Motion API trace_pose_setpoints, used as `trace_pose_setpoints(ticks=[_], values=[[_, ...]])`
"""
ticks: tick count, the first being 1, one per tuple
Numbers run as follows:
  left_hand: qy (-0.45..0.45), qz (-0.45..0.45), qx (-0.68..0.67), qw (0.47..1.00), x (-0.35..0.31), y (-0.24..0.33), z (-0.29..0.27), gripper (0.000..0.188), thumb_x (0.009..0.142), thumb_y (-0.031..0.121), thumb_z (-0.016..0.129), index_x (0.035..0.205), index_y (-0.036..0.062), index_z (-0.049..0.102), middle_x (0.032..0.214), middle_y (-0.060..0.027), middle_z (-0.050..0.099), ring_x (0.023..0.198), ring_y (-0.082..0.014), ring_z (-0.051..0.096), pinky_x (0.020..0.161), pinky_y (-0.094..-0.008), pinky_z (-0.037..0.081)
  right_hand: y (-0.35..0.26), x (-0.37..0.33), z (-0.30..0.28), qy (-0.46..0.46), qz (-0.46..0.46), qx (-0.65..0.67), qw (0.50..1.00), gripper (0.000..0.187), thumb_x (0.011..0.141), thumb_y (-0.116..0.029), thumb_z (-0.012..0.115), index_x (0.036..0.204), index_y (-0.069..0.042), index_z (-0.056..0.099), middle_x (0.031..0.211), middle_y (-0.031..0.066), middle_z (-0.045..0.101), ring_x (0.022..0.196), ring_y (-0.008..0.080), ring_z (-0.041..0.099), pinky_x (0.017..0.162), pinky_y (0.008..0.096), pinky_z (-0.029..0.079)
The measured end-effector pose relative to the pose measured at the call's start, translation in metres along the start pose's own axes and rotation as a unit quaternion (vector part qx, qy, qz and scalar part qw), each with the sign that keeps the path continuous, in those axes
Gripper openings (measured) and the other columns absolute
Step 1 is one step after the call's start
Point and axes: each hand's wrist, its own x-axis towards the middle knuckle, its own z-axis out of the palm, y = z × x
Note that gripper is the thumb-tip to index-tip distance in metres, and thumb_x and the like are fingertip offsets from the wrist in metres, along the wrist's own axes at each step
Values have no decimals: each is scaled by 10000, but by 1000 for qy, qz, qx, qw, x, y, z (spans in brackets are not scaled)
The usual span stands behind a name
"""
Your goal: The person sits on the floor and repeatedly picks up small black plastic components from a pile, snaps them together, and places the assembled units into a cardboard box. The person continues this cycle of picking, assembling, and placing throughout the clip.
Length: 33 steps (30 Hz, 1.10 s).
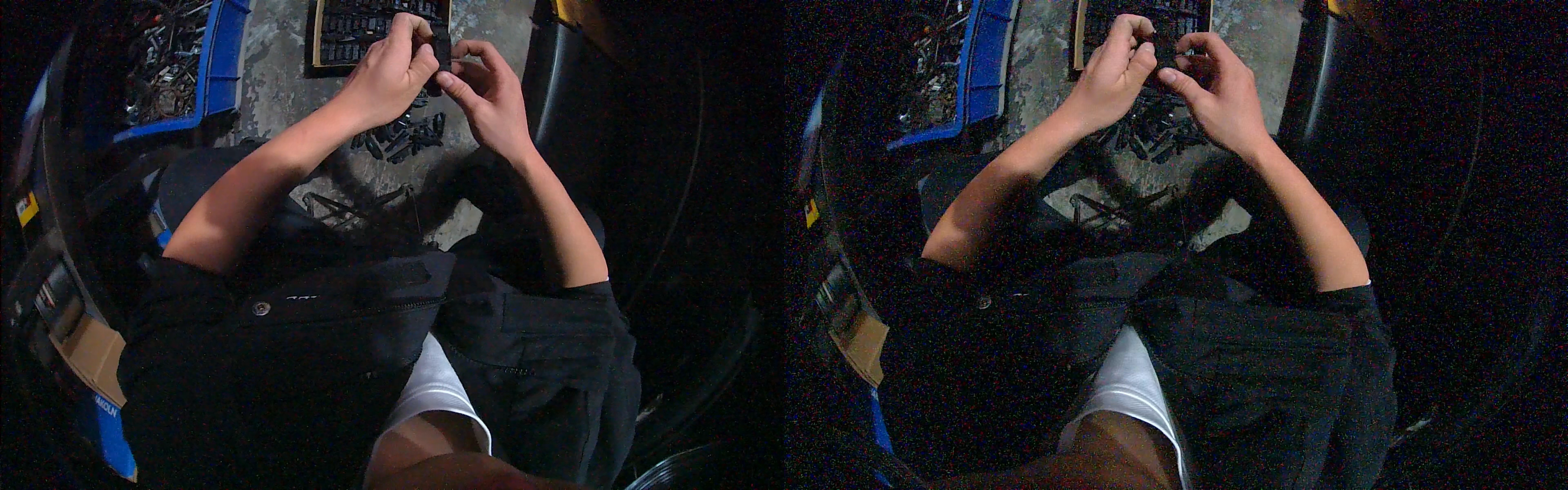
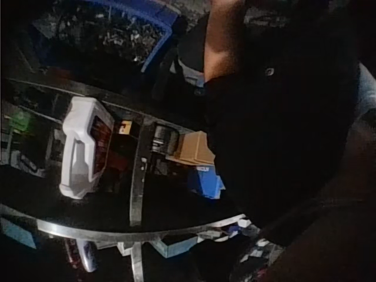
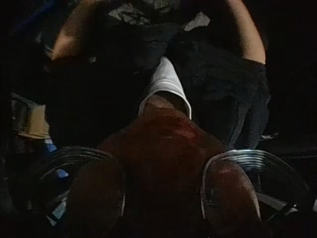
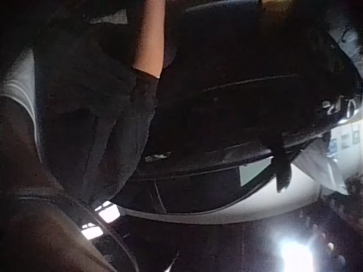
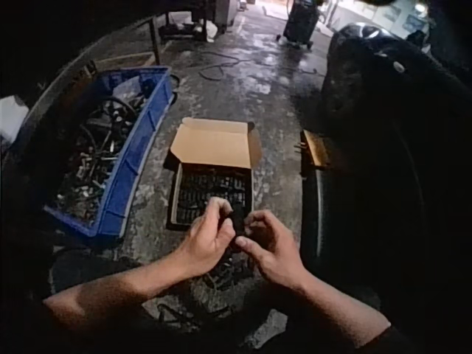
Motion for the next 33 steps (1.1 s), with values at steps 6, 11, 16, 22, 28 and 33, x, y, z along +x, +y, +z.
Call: trace_pose_setpoints(ticks=[6, 11, 16, 22, 28, 33], values=[[-13, 11, -20, 1000, 3, -4, 0, 264, 986, 125, 491, 1216, 25, 406, 935, -111, 536, 845, -197, 552, 748, -332, 476, 2, 2, -2, -5, -1, -26, 1000, 379, 853, -170, 780, 1154, -50, 583, 968, 76, 685, 906, 152, 669, 790, 313, 545], [-29, -5, -6, 1000, 5, -1, -1, 269, 971, 105, 498, 1208, 19, 404, 933, -123, 553, 845, -206, 565, 760, -345, 485, -1, 2, -1, 0, -15, -79, 997, 385, 854, -189, 775, 1156, -48, 581, 949, 122, 703, 873, 167, 687, 763, 317, 542], [10, -11, 39, 999, 5, 2, 1, 309, 926, 136, 561, 1195, 4, 482, 926, -202, 662, 858, -331, 695, 775, -417, 538, -3, 3, -1, 6, -19, -101, 995, 379, 855, -188, 769, 1148, -39, 579, 906, 129, 701, 839, 158, 684, 741, 307, 534], [-73, -66, -4, 995, 21, 25, -19, 309, 972, 154, 532, 1227, -6, 464, 870, -198, 599, 736, -285, 625, 646, -391, 476, 4, 10, -13, -14, 49, 47, 998, 315, 882, -139, 738, 1140, -30, 592, 878, 37, 658, 803, 117, 619, 752, 267, 508], [-26, 8, 97, 995, 18, 12, -21, 287, 922, 163, 636, 1198, 86, 663, 860, -94, 698, 769, -164, 690, 714, -309, 554, -14, 11, -26, -52, 102, 134, 984, 256, 929, -140, 688, 1134, -3, 617, 884, 19, 647, 783, 90, 594, 727, 238, 494], [-25, 44, 116, 992, 16, 5, -18, 214, 908, 197, 677, 1094, 110, 738, 939, -99, 745, 810, -141, 716, 708, -281, 558, -7, 11, -28, -70, 113, 106, 986, 218, 905, -190, 725, 993, 4, 678, 859, 9, 655, 757, 80, 585, 724, 231, 485]])
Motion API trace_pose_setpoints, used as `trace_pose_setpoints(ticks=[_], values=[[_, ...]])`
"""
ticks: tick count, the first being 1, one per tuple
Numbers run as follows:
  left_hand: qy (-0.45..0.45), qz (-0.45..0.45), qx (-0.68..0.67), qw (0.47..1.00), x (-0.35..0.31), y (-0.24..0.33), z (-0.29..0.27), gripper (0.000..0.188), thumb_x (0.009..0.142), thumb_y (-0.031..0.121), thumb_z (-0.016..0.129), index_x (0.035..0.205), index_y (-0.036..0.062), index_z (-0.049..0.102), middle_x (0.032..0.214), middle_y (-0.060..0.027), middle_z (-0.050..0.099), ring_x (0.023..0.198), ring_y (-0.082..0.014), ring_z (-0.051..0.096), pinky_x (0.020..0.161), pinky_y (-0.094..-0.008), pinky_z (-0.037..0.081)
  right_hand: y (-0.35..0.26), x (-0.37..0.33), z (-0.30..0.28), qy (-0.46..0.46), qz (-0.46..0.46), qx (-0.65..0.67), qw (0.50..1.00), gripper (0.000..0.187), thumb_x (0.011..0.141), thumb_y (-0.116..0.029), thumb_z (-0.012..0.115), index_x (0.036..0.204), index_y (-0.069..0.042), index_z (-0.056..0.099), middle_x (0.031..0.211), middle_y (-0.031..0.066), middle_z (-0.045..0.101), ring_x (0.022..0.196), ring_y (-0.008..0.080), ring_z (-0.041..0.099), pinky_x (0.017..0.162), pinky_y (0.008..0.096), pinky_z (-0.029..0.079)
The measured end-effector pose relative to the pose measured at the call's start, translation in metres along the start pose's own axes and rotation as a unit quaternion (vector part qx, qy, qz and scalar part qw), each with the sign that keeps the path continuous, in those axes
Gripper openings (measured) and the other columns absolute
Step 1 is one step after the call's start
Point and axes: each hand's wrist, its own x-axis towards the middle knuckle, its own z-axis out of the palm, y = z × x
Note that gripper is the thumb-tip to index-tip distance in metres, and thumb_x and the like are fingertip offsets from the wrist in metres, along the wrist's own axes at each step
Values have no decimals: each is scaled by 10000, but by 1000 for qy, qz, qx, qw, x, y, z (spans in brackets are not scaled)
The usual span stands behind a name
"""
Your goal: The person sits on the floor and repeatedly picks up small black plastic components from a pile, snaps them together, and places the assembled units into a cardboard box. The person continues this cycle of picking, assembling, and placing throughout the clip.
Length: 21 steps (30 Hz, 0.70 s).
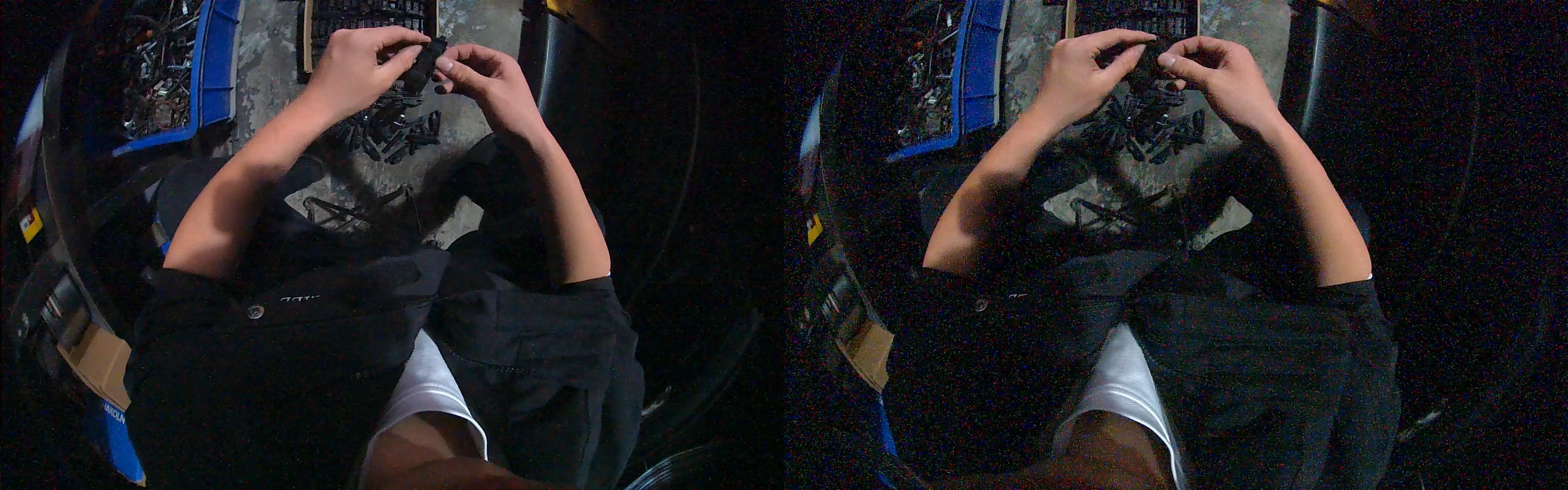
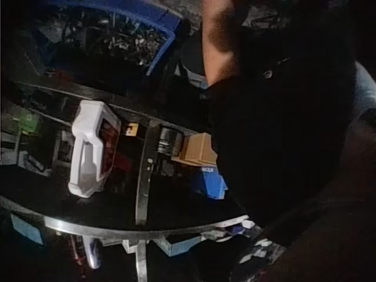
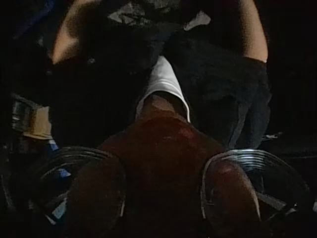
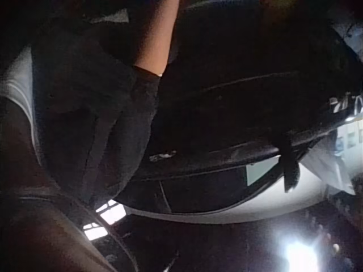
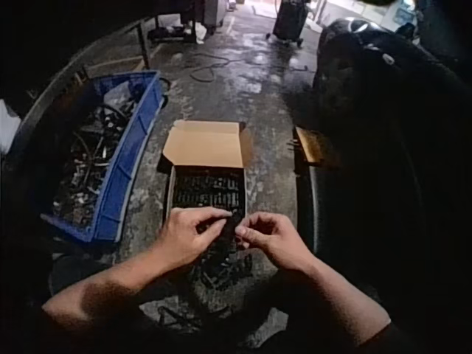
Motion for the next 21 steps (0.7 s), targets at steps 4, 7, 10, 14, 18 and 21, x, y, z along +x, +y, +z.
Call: trace_pose_setpoints(ticks=[4, 7, 10, 14, 18, 21], values=[[-4, -38, -18, 999, -5, 6, 4, 225, 901, 207, 695, 1094, 99, 737, 965, -95, 749, 826, -133, 715, 725, -272, 554, -3, -6, 1, -2, -1, -51, 999, 225, 889, -215, 744, 933, -1, 688, 820, -4, 645, 749, 74, 572, 720, 232, 476], [-6, -69, -50, 996, -9, 10, 8, 231, 900, 203, 700, 1099, 91, 733, 953, -89, 751, 823, -125, 713, 725, -265, 553, -6, -8, -2, -16, 44, -39, 998, 212, 890, -208, 739, 904, -5, 683, 819, -3, 642, 746, 78, 568, 729, 234, 476], [-13, -56, -25, 998, -11, 14, 6, 230, 904, 198, 698, 1102, 88, 731, 937, -90, 753, 820, -117, 712, 722, -260, 552, -1, -11, -7, -14, 25, -24, 999, 184, 909, -185, 698, 928, -4, 672, 808, -6, 640, 755, 80, 574, 747, 240, 482], [-44, -59, -20, 997, -5, 11, 0, 229, 929, 174, 666, 1132, 82, 715, 914, -105, 752, 817, -136, 719, 722, -267, 554, 10, -2, -21, 8, -19, -93, 995, 195, 935, -183, 657, 978, 7, 669, 816, 5, 654, 763, 89, 594, 733, 263, 498], [-58, -30, 6, 998, -4, -3, -3, 218, 939, 169, 647, 1126, 73, 708, 940, -123, 745, 846, -177, 726, 747, -289, 555, -2, -6, -18, 64, -63, -235, 968, 198, 952, -193, 637, 1030, -16, 678, 802, 74, 695, 734, 120, 650, 688, 281, 517], [-49, 12, 41, 998, -1, -10, -7, 226, 932, 216, 653, 1104, 80, 710, 925, -117, 735, 837, -227, 720, 746, -325, 542, -3, -1, -26, 72, -89, -330, 937, 203, 959, -209, 635, 1052, -34, 680, 787, 120, 703, 697, 144, 681, 659, 292, 528]])
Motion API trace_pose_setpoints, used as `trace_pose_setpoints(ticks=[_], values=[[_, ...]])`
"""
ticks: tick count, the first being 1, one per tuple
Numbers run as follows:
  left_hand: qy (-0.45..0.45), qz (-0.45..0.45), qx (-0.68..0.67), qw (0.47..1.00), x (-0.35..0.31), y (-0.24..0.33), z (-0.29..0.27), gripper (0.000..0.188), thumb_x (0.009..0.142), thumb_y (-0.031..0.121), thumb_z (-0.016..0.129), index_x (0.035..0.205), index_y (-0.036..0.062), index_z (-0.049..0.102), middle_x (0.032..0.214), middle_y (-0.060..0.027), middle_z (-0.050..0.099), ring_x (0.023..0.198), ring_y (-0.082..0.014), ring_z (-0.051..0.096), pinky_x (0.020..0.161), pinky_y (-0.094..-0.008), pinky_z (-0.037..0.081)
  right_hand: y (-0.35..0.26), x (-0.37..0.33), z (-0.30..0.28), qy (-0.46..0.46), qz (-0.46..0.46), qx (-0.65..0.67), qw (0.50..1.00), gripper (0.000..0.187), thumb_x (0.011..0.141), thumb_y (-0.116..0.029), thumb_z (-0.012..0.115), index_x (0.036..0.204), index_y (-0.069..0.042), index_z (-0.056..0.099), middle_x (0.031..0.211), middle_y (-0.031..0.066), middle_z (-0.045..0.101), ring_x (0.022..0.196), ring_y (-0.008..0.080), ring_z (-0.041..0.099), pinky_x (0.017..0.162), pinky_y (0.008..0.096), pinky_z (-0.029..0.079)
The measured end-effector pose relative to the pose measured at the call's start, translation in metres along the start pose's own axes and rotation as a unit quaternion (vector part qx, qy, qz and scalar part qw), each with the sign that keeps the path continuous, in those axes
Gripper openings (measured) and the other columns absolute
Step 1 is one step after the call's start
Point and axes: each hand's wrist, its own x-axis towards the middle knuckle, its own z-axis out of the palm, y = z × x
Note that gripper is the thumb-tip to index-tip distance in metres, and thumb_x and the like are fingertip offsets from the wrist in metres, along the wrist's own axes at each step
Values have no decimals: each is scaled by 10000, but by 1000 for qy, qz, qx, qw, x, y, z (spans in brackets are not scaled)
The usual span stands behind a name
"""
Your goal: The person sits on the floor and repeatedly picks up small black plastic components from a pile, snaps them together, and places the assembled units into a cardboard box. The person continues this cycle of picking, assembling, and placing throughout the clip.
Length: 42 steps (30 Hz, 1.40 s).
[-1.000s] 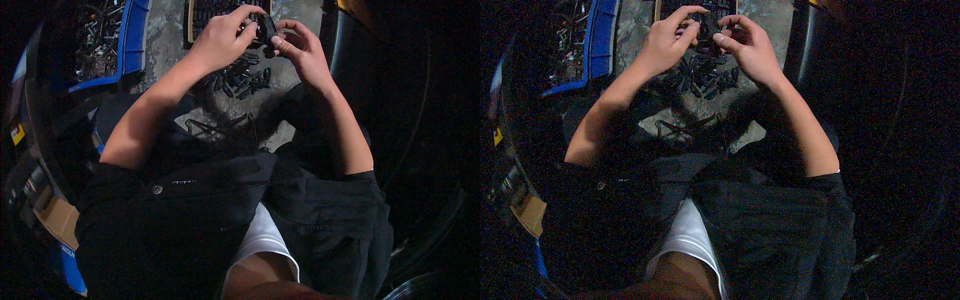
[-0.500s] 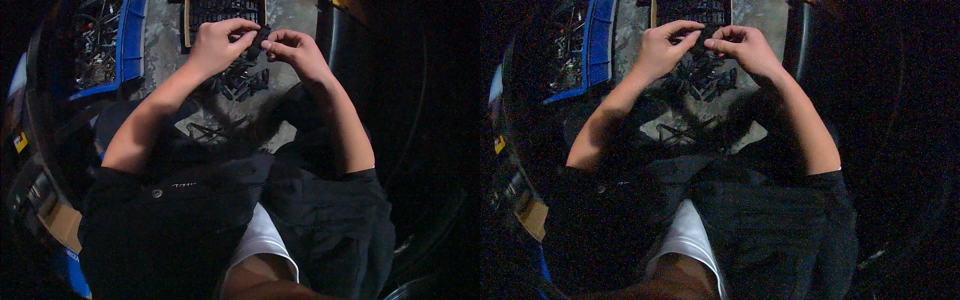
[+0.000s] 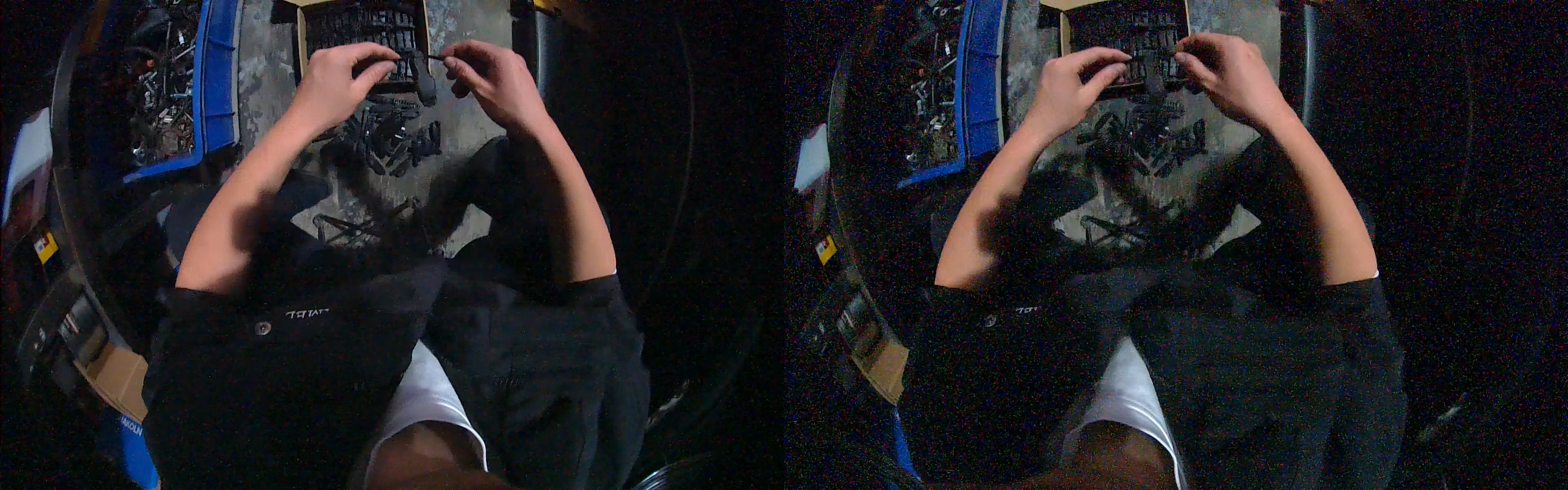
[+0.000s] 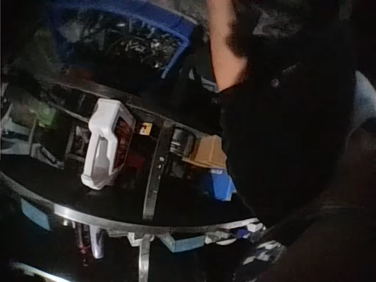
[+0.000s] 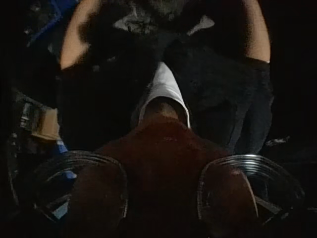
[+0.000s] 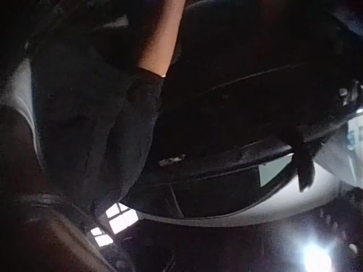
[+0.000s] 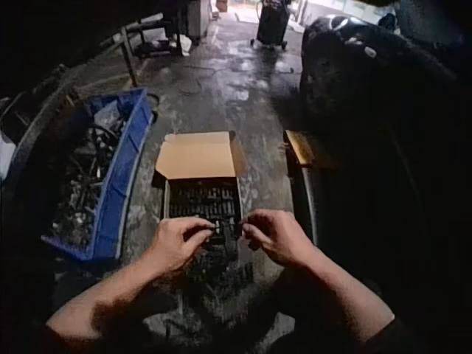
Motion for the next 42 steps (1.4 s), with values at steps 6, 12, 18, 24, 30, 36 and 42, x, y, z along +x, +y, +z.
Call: trace_pose_setpoints(ticks=[6, 12, 18, 24, 30, 36, 42], values=[[-28, -36, -32, 998, 8, -8, -1, 278, 972, 282, 604, 1103, 46, 670, 945, -108, 725, 905, -212, 704, 800, -314, 523, 1, 3, -6, -4, 10, 50, 999, 259, 982, -285, 612, 1035, -34, 650, 780, 96, 704, 664, 167, 699, 643, 331, 544], [-34, -61, -69, 995, 13, -10, 1, 321, 999, 320, 574, 1104, 24, 645, 923, -84, 719, 900, -163, 684, 813, -297, 516, 5, 8, -8, -38, 23, 52, 998, 337, 1005, -336, 577, 1089, -13, 619, 877, 65, 659, 701, 127, 627, 658, 277, 516], [-49, -138, -188, 971, 12, -20, 1, 372, 1014, 359, 560, 1094, 6, 645, 935, -53, 707, 915, -116, 641, 851, -267, 492, 16, 15, 2, -65, 52, 218, 972, 294, 985, -306, 609, 1048, -23, 651, 835, 26, 655, 736, 114, 616, 652, 301, 511], [-63, -235, -253, 936, 9, -12, -3, 345, 1017, 356, 561, 1118, 34, 633, 968, -29, 686, 978, -101, 607, 894, -267, 460, 2, 11, 2, -130, 148, 393, 898, 221, 1018, -286, 547, 966, -77, 597, 858, 8, 638, 705, 112, 587, 727, 286, 501], [-54, -250, -313, 915, -7, -19, -1, 330, 1015, 353, 562, 1093, 36, 613, 955, -13, 647, 904, -108, 606, 857, -271, 475, 0, 10, 12, -147, 151, 417, 884, 202, 1016, -256, 535, 1001, -64, 593, 852, 40, 653, 729, 140, 629, 738, 318, 526], [-24, -290, -341, 894, 15, -36, 12, 267, 1046, 311, 502, 1061, 59, 591, 918, -14, 633, 847, -113, 604, 793, -281, 499, 32, 41, 23, -187, 149, 448, 861, 260, 1041, -239, 478, 1080, -17, 609, 904, 66, 677, 766, 164, 646, 759, 328, 542], [-16, -214, -262, 941, 14, -40, 3, 274, 1054, 295, 477, 1049, 51, 600, 926, -18, 640, 893, -104, 596, 811, -263, 478, 4, 41, 9, -197, 153, 393, 885, 303, 1027, -298, 525, 1042, -18, 641, 902, 57, 699, 760, 144, 633, 776, 318, 531]])
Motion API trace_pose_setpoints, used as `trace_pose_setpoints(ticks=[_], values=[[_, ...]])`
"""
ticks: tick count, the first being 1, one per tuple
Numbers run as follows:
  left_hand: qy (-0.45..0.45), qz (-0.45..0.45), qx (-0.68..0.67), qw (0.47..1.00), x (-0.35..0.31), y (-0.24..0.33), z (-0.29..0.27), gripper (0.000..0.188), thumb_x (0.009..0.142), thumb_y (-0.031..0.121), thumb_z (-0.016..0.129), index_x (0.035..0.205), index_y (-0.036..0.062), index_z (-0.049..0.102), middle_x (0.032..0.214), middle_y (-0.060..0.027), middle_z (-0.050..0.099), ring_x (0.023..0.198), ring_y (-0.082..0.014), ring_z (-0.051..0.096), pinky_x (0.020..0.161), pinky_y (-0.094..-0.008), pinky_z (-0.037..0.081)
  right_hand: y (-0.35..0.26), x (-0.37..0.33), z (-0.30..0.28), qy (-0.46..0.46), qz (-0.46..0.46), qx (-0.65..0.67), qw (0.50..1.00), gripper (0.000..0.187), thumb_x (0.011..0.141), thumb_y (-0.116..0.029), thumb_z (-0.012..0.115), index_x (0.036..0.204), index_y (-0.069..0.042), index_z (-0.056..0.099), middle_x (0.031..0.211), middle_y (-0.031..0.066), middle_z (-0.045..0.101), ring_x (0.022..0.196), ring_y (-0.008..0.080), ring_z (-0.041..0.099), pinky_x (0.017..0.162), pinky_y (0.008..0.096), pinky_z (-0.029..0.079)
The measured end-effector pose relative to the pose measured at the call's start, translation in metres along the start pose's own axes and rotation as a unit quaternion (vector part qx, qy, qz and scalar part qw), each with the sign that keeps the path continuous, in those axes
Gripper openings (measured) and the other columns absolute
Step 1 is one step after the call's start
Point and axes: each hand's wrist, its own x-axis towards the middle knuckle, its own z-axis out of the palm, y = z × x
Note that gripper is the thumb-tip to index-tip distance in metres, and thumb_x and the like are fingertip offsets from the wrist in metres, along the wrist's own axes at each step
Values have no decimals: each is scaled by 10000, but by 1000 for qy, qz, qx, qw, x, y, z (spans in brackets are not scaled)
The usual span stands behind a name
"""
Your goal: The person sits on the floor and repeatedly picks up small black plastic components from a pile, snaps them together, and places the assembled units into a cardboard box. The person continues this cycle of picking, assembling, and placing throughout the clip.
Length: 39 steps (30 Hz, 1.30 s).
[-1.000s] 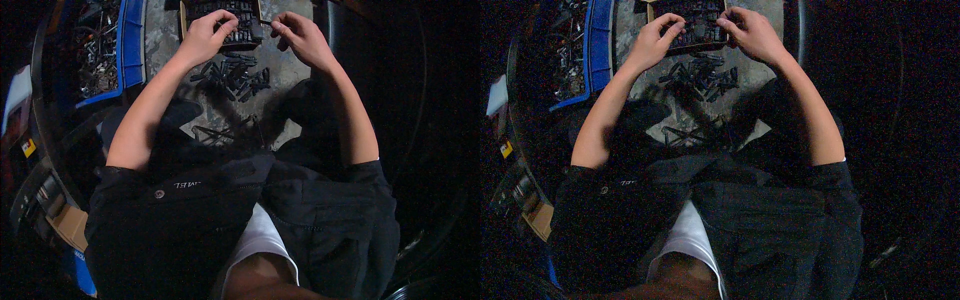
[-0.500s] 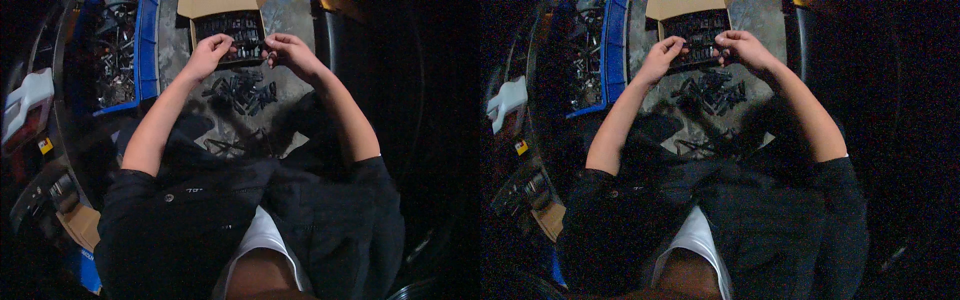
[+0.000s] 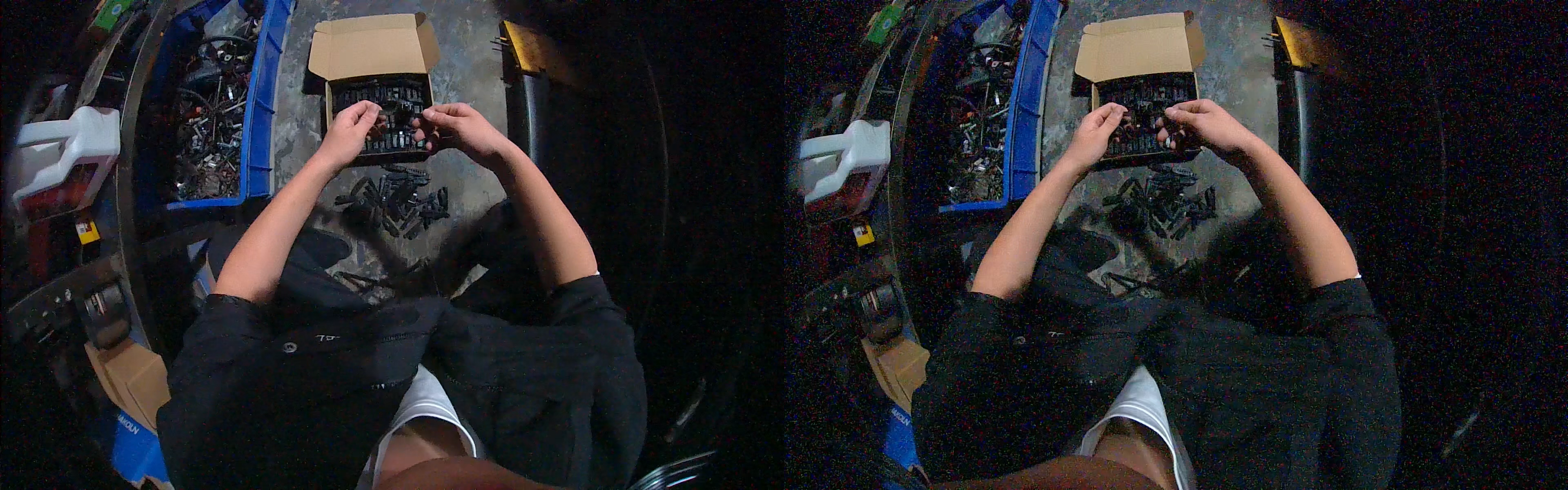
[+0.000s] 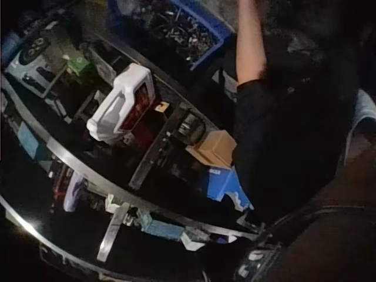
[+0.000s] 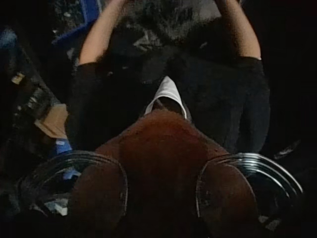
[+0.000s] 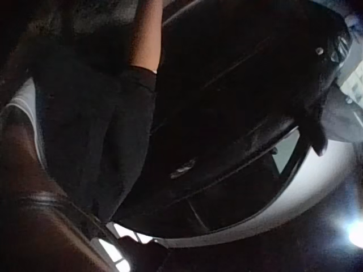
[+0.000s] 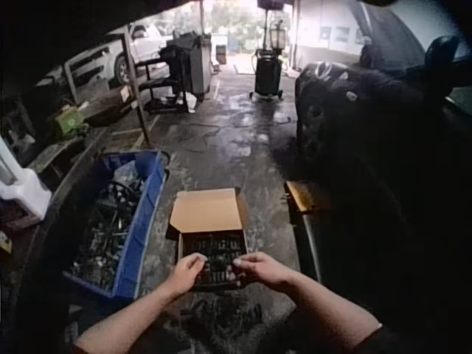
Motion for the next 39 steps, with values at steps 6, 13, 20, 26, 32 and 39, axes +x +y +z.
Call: trace_pose_setpoints(ticks=[6, 13, 20, 26, 32, 39], values=[[-17, 1, -6, 1000, -2, 8, 0, 247, 1028, 228, 531, 1098, 13, 632, 943, -45, 668, 868, -119, 630, 784, -283, 526, 0, -8, 3, 23, 2, -33, 999, 255, 1004, -264, 568, 1080, -33, 643, 913, 37, 693, 754, 129, 618, 779, 304, 515], [-44, 37, 44, 997, -7, 17, -1, 199, 962, 105, 613, 1104, -17, 681, 982, -85, 710, 904, -141, 674, 830, -286, 547, 8, -6, -3, 99, -86, -225, 965, 183, 935, -121, 652, 1064, 8, 674, 904, 35, 688, 773, 110, 622, 744, 279, 525], [-9, 28, 9, 1000, -11, 30, 1, 198, 911, 102, 672, 1062, -13, 726, 983, -93, 733, 901, -129, 679, 842, -273, 537, 13, -3, -8, 132, -98, -177, 970, 214, 933, -134, 672, 1078, 21, 698, 867, 61, 702, 756, 123, 647, 724, 285, 542], [5, 53, 62, 997, -16, 28, 4, 230, 869, 169, 722, 1041, 19, 752, 1007, -75, 744, 937, -136, 668, 876, -300, 510, 7, -10, 1, 185, -172, -274, 928, 206, 944, -93, 652, 1070, 66, 684, 918, 107, 724, 847, 151, 692, 794, 296, 561], [37, 49, 31, 998, -12, 26, 8, 211, 849, 90, 735, 1044, 10, 741, 959, -65, 737, 889, -118, 671, 833, -276, 531, 11, -7, 4, 194, -199, -160, 947, 222, 927, -50, 657, 1120, 60, 666, 1001, 121, 713, 912, 180, 694, 847, 307, 559], [63, 113, 109, 986, -17, 15, 10, 210, 850, 165, 744, 1014, 34, 758, 954, -88, 753, 878, -142, 698, 838, -291, 534, 25, -6, 1, 165, -174, -83, 967, 237, 902, -42, 682, 1123, 44, 680, 1013, 114, 717, 922, 171, 687, 858, 306, 551]])
